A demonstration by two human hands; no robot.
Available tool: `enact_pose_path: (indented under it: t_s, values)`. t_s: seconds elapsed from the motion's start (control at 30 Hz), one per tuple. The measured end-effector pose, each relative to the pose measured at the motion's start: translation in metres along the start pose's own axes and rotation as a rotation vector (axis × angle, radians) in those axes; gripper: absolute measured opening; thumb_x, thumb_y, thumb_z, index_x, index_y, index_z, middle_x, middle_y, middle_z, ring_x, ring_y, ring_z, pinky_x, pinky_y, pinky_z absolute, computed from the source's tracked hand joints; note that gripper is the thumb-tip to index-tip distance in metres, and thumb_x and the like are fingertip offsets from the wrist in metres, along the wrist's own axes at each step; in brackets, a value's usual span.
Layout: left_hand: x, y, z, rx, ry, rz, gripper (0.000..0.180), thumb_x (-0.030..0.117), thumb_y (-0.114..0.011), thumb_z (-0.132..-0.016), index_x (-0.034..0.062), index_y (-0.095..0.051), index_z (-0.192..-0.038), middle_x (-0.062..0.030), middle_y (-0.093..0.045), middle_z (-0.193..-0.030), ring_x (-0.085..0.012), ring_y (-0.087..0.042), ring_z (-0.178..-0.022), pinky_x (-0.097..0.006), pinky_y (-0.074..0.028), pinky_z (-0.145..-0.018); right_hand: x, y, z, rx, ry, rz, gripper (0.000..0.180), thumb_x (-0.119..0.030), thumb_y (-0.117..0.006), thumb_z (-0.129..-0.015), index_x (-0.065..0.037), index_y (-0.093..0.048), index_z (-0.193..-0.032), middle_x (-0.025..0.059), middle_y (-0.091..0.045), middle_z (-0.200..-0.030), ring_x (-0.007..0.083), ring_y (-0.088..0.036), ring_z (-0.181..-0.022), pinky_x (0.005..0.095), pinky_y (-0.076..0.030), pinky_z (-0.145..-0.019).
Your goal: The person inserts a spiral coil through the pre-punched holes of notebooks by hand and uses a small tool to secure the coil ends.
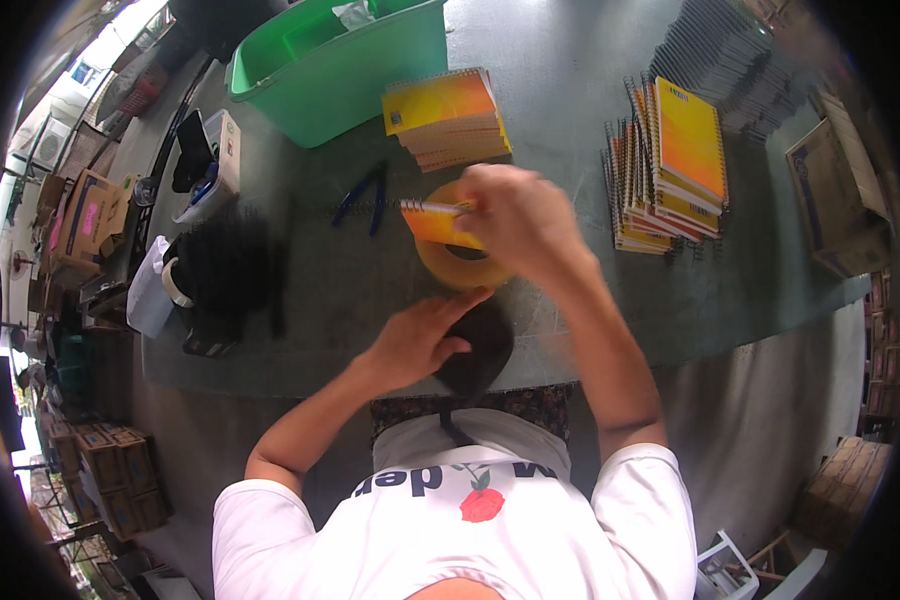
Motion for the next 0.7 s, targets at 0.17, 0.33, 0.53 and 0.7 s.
enact_pose_path:
  t_s: [0.17,0.33,0.53,0.7]
  values:
    - [0.008,0.13,0.01,0.706,-0.125,-0.064,0.049,0.006,-0.063,-0.081,0.0201,-0.053,-0.127,-0.0107,-0.055,-0.095,-0.0284,-0.058,-0.085,-0.041,-0.052,-0.072,0.088,-0.02,0.032,0.019,-0.25,-1.037,0.022,-0.005,-0.074,-0.078,0.002,-0.067,-0.098,0.0073,-0.069,-0.091,0.0143,-0.065,-0.083,0.0249,-0.052,-0.078]
    - [0.028,0.141,0.012,0.65,-0.137,-0.377,0.033,0.007,-0.065,-0.08,0.0125,-0.059,-0.112,-0.009,-0.055,-0.099,-0.0245,-0.056,-0.09,-0.037,-0.049,-0.077,0.073,-0.027,0.026,0.028,-0.158,-1.081,0.028,0.001,-0.071,-0.08,0.002,-0.067,-0.107,0.0069,-0.069,-0.099,0.0117,-0.063,-0.09,0.0233,-0.051,-0.082]
    - [0.025,0.134,0.004,0.675,-0.195,-0.37,0.033,-0.002,-0.072,-0.073,0.007,-0.064,-0.104,-0.0082,-0.059,-0.095,-0.0207,-0.057,-0.087,-0.031,-0.049,-0.068,0.066,-0.029,0.031,-0.01,-0.123,-0.975,0.024,0.002,-0.069,-0.08,0.003,-0.068,-0.104,0.0081,-0.069,-0.101,0.0125,-0.064,-0.091,0.0242,-0.051,-0.083]
    - [0.029,0.158,0.01,1.002,-0.266,-0.501,0.034,0.001,-0.072,-0.072,0.0121,-0.068,-0.104,-0.0065,-0.058,-0.091,-0.0201,-0.058,-0.081,-0.031,-0.051,-0.07,0.065,-0.029,0.034,-0.022,-0.131,-1.024,0.022,0.003,-0.068,-0.081,0.002,-0.068,-0.103,0.0081,-0.069,-0.101,0.0127,-0.063,-0.092,0.0243,-0.051,-0.083]
Point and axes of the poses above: each hand's wrist, its own z-axis away from the middle knuckle, its own y-axis out of the back of the hand, x = y × z, the point moved 10 cm from there along -z, towards the middle knuckle
